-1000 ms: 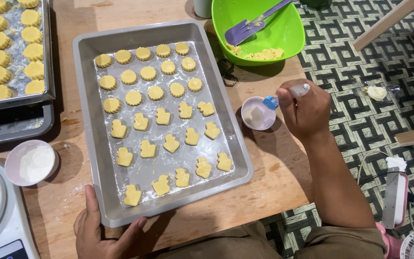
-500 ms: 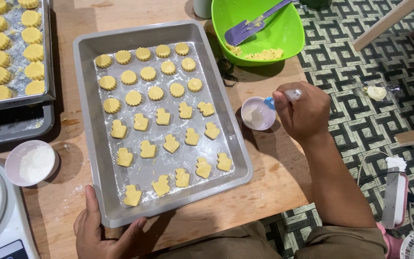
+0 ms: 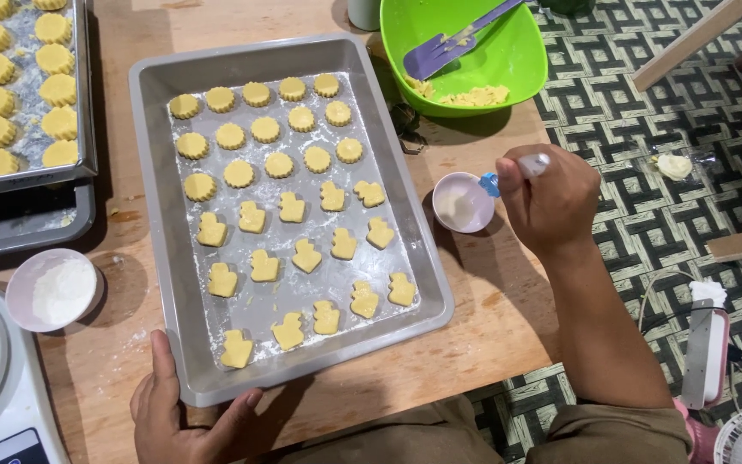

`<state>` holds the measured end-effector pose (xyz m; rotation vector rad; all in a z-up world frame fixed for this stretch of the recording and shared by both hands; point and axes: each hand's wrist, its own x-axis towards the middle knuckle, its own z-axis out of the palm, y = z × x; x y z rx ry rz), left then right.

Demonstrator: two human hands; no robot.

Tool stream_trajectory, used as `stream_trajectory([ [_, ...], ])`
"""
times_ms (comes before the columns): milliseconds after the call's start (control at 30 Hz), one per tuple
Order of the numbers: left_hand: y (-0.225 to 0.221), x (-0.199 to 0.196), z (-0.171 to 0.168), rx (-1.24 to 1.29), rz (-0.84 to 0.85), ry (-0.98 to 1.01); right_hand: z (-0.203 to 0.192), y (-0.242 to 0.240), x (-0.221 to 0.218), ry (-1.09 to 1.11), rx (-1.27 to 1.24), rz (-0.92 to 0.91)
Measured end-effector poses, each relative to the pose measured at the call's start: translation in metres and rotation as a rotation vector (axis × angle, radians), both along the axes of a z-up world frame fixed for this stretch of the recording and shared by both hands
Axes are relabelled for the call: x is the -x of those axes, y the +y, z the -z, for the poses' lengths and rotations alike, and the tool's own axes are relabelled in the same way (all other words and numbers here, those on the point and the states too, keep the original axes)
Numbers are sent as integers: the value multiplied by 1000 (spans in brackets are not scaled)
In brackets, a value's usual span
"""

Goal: Applying a liquid glaze to unbaked cookies on a baking sheet using a silicone brush

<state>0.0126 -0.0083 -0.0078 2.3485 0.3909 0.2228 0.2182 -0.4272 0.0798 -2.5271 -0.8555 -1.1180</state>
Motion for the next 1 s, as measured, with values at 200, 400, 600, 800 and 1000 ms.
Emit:
stream_trajectory([
  [200, -4, -1, -8, 42, -38, 38, 3, -3, -1, 40, 39, 43],
  [400, -8, 0, -10, 19, -53, 8, -3, 1, 4, -15, -16, -3],
  [600, -8, -1, -11, 23, -53, -3, 1, 0, 0, -13, -1, 38],
  [800, 0, 0, -1, 3, 2, -11, 4, 0, -2, 22, 5, 70],
  [1000, 2, -2, -9, -16, 36, 76, 19, -10, 7, 93, -436, 120],
])
